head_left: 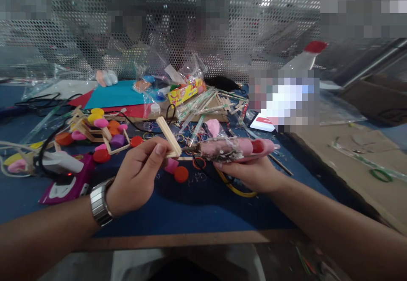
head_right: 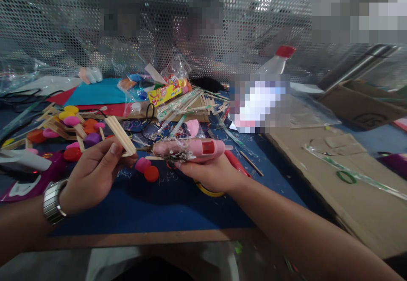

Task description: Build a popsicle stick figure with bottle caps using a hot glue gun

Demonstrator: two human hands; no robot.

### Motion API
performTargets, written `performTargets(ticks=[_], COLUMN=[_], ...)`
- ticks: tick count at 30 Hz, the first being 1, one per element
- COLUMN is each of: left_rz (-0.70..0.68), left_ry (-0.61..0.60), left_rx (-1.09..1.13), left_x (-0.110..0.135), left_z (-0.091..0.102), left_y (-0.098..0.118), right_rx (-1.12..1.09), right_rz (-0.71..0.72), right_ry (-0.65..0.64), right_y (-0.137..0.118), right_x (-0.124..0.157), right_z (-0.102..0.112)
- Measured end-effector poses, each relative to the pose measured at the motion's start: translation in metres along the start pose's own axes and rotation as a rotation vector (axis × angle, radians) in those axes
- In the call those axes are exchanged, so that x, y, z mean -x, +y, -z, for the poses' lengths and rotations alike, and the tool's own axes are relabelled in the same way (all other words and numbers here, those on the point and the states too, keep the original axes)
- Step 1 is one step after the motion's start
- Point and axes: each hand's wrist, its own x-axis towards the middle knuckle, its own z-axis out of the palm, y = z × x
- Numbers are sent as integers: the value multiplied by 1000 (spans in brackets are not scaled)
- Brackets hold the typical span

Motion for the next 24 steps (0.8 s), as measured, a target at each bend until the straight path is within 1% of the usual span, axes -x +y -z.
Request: performTargets(ticks=[4,10,15,18,24], left_rz=[-3,2,-3,0,24], left_ry=[6,11,6,-2,-7], left_rx=[22,26,21,22,43], left_x=[-1,-1,0,0,-1], left_z=[-1,0,1,1,0], left_y=[0,0,-1,-1,0], right_rx=[47,21,22,12,-29], right_rz=[10,70,60,56,130], right_ry=[-19,-46,-19,-50,-70], right_y=[-1,3,10,7,0], right_x=[-1,0,5,4,1], right_z=[1,2,2,3,2])
